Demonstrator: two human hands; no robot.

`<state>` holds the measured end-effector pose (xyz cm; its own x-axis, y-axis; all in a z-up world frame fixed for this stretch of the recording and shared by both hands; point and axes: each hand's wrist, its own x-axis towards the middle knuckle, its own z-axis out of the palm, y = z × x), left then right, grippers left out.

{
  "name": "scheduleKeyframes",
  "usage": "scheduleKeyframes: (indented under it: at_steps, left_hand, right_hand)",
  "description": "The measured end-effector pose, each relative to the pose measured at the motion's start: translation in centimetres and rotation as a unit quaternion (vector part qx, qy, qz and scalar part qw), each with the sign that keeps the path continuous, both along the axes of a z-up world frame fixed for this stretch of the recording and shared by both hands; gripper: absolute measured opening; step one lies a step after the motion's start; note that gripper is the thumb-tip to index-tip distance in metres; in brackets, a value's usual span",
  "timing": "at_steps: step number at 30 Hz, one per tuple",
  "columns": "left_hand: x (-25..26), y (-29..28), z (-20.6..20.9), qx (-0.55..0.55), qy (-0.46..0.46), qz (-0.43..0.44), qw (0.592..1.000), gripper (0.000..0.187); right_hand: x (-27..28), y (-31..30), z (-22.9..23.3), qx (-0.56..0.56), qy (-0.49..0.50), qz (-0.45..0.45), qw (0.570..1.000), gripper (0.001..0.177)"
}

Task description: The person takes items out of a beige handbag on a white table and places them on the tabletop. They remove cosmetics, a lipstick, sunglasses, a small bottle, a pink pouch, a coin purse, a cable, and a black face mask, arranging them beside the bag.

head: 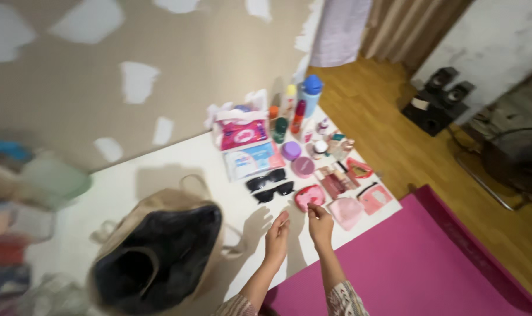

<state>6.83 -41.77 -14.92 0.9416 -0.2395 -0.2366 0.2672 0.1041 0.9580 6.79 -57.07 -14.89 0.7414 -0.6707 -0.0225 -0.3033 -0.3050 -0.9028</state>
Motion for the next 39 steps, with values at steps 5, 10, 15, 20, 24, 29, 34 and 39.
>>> scheduleKeyframes:
  at_steps: [5, 10, 15, 20, 24, 29, 34, 39]
  left_hand:
    - [-3.6, 12.0, 4.3, -0.056, -0.081, 0.054, 0.994, 0.031]
    - [-5.6, 25.5, 8.1, 0.069, -0.071, 0.246, 0.964, 0.021]
    - [-8.4, 35.7, 12.1, 0.495, -0.184, 0.343, 0.777, 0.028]
    - [-8.1, 40.4, 12.1, 0.408, -0.199, 0.330, 0.828, 0.051]
    - [-8.0, 41.2, 11.1, 0.340, -0.152, 0.303, 0.877, 0.055]
    - [-8.3, 41.6, 11.2, 0.327, -0.116, 0.283, 0.894, 0.057]
    - [-8.0, 41.8, 11.9, 0.374, -0.143, 0.276, 0.874, 0.059]
    - [-7.4, 40.9, 13.0, 0.479, -0.289, 0.321, 0.764, 0.048]
  right_hand:
    - [-2.7, 9.5, 5.8, 0.141, -0.027, 0.092, 0.985, 0.026]
    - [-2.9, 20.7, 7.9, 0.210, -0.013, 0.252, 0.945, 0.026]
    - [-1.1, 32.1, 8.7, -0.038, -0.031, 0.457, 0.888, 0.023]
    - [-0.2, 42.2, 9.1, -0.276, 0.118, 0.523, 0.798, 0.030]
    - [0.3, 46.4, 8.5, -0.361, 0.208, 0.470, 0.779, 0.044]
    - [0.6, 46.8, 6.7, -0.392, 0.172, 0.465, 0.775, 0.041]
    - [1.7, 44.9, 3.3, -0.269, 0.104, 0.398, 0.871, 0.037]
    - [4.1, 37.4, 3.1, 0.223, -0.004, 0.374, 0.900, 0.033]
